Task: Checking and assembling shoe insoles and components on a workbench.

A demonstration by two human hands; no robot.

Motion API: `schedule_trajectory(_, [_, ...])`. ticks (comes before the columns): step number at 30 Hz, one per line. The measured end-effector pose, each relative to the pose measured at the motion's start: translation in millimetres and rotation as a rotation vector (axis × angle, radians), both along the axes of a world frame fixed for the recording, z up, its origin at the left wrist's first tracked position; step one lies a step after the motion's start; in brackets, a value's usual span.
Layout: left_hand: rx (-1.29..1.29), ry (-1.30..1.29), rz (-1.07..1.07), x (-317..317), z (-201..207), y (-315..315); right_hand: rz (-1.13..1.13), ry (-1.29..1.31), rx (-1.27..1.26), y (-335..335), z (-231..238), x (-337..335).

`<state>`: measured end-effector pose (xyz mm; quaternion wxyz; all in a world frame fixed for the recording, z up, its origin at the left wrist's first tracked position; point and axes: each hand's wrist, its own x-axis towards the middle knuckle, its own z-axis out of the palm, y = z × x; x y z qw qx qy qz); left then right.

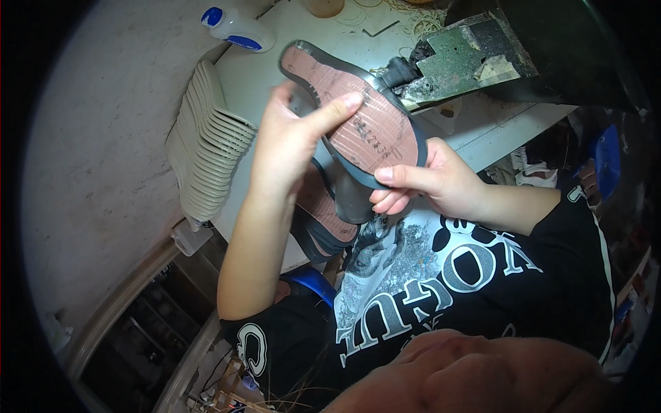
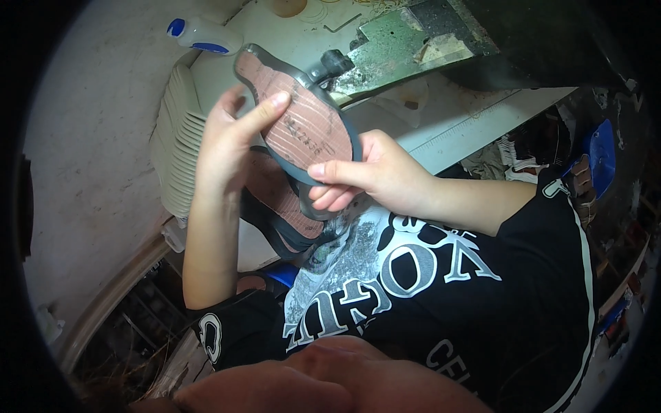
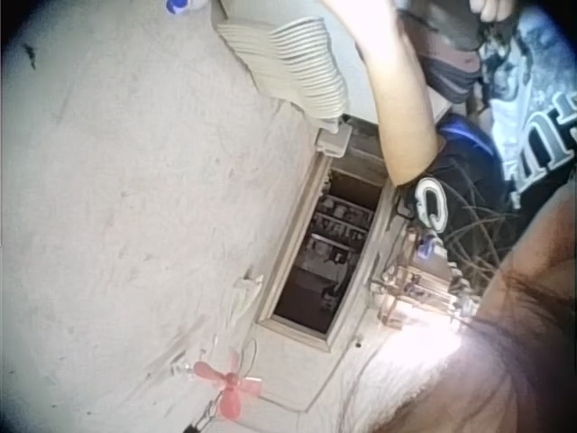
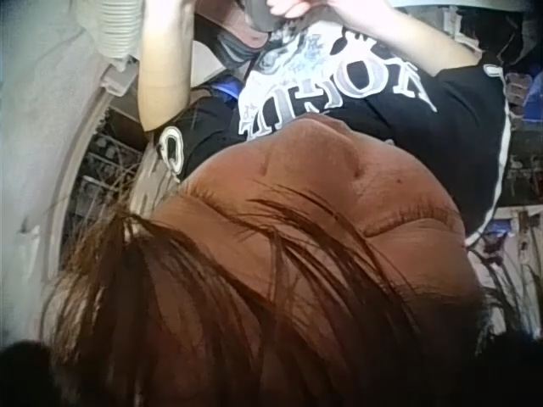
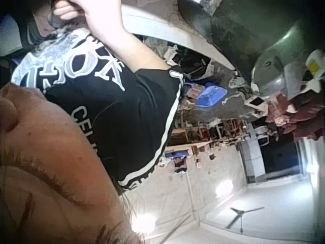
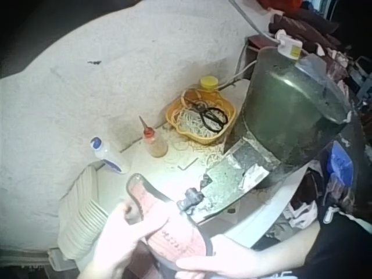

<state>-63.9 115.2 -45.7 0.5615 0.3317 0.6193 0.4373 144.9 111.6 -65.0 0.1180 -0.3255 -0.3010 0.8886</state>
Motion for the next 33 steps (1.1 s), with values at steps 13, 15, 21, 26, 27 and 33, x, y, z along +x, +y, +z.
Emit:
schedule_trajectory(13, [0.068,0.383,-0.744,-44.9,11.7,72.1,-0.251,0.026,-0.067,21.3,2.9,-29.3])
schedule_trajectory(15, [0.050,0.397,-0.745,-44.9,13.6,66.8,-0.266,0.019,-0.064,22.5,5.4,-29.7])
schedule_trajectory(21, [-0.025,0.569,-0.584,-34.3,24.6,22.6,-0.222,0.003,-0.061,18.6,13.9,-21.4])
schedule_trajectory(26, [-0.206,0.510,-0.491,-13.5,38.4,-8.2,-0.167,-0.083,0.020,16.0,17.7,-7.3])
schedule_trajectory(27, [-0.315,0.427,-0.440,-6.7,41.7,-13.0,-0.174,-0.116,0.048,14.6,21.9,-5.8])
schedule_trajectory(33, [-0.347,0.252,-0.263,33.7,45.1,-41.2,-0.068,-0.046,0.345,-15.7,24.6,20.9])
